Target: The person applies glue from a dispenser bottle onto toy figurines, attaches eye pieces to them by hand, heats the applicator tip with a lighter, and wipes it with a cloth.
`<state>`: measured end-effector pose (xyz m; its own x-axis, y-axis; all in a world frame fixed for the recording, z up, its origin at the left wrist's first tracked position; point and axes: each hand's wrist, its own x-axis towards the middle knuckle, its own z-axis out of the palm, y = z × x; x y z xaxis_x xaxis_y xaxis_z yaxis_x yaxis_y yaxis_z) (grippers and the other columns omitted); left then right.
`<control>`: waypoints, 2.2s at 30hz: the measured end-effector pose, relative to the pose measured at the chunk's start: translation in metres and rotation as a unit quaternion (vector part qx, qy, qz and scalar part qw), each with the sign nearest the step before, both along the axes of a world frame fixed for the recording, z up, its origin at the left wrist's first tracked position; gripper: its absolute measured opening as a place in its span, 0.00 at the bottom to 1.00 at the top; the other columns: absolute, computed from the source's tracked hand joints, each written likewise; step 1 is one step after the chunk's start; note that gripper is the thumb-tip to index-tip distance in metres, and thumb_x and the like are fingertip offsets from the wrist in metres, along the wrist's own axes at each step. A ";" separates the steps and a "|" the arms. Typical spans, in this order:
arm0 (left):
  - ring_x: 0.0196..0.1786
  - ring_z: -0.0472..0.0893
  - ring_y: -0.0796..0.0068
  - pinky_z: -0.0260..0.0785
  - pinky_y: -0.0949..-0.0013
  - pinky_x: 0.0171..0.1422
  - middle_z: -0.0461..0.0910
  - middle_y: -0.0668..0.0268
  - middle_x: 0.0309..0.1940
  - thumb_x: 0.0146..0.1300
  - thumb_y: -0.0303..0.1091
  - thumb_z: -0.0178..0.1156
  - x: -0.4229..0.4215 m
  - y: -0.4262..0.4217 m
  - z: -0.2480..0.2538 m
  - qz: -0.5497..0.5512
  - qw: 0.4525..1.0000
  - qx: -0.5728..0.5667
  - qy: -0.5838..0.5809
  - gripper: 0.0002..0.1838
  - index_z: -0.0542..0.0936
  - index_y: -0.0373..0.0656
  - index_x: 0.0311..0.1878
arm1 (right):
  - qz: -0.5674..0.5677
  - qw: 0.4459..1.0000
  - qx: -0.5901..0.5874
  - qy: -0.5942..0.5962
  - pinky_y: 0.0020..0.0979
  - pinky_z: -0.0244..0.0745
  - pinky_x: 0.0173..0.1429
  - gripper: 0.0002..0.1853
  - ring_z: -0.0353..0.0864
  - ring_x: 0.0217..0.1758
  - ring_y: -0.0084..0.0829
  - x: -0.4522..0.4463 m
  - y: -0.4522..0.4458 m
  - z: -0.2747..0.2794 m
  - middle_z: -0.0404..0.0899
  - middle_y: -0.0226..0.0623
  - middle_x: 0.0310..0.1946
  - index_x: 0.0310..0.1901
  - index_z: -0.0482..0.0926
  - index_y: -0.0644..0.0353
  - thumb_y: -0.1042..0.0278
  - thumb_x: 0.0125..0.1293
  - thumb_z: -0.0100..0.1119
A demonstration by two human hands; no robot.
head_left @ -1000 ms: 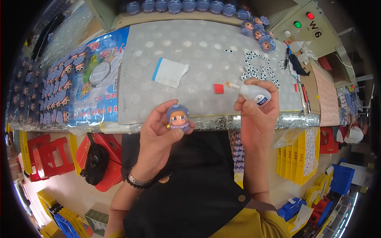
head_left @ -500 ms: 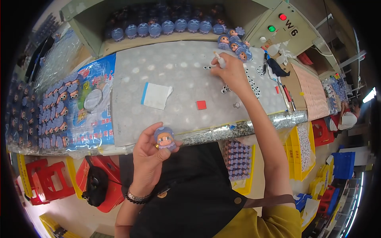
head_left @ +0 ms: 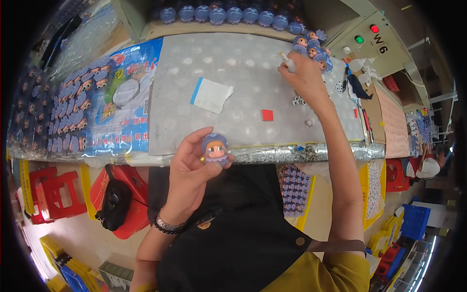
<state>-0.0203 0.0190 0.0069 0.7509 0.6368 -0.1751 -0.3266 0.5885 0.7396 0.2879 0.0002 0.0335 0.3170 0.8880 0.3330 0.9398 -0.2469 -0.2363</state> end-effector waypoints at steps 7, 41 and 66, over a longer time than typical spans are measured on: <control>0.50 0.79 0.65 0.73 0.65 0.57 0.75 0.59 0.50 0.52 0.19 0.67 0.002 -0.003 -0.005 0.005 1.000 0.003 -0.012 0.35 0.64 0.36 0.64 | 0.028 0.869 0.096 0.484 0.20 0.70 0.29 0.04 0.74 0.26 0.18 -0.086 -0.042 0.023 0.78 0.31 0.28 0.36 0.77 0.66 0.79 0.58 0.58; 0.47 0.78 0.74 0.75 0.72 0.51 0.77 0.59 0.46 0.48 0.14 0.67 0.007 -0.012 -0.006 0.043 0.973 0.207 0.089 0.36 0.66 0.34 0.63 | -0.023 0.587 0.070 0.806 0.25 0.74 0.24 0.07 0.76 0.20 0.25 -0.156 -0.071 -0.014 0.79 0.41 0.26 0.33 0.77 0.70 0.81 0.53 0.66; 0.53 0.75 0.75 0.73 0.72 0.56 0.71 0.63 0.55 0.44 0.11 0.68 0.003 -0.013 -0.012 0.024 0.954 0.291 0.068 0.37 0.69 0.36 0.61 | 0.162 0.907 0.233 0.312 0.25 0.71 0.27 0.09 0.78 0.27 0.29 -0.159 -0.079 -0.024 0.78 0.36 0.26 0.30 0.80 0.62 0.85 0.45 0.64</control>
<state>-0.0169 0.0062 -0.0054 0.7136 0.6895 0.1241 -0.2198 0.0522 0.9741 0.1290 -0.0786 0.0096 0.3204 0.7776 0.5410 0.5932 0.2805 -0.7546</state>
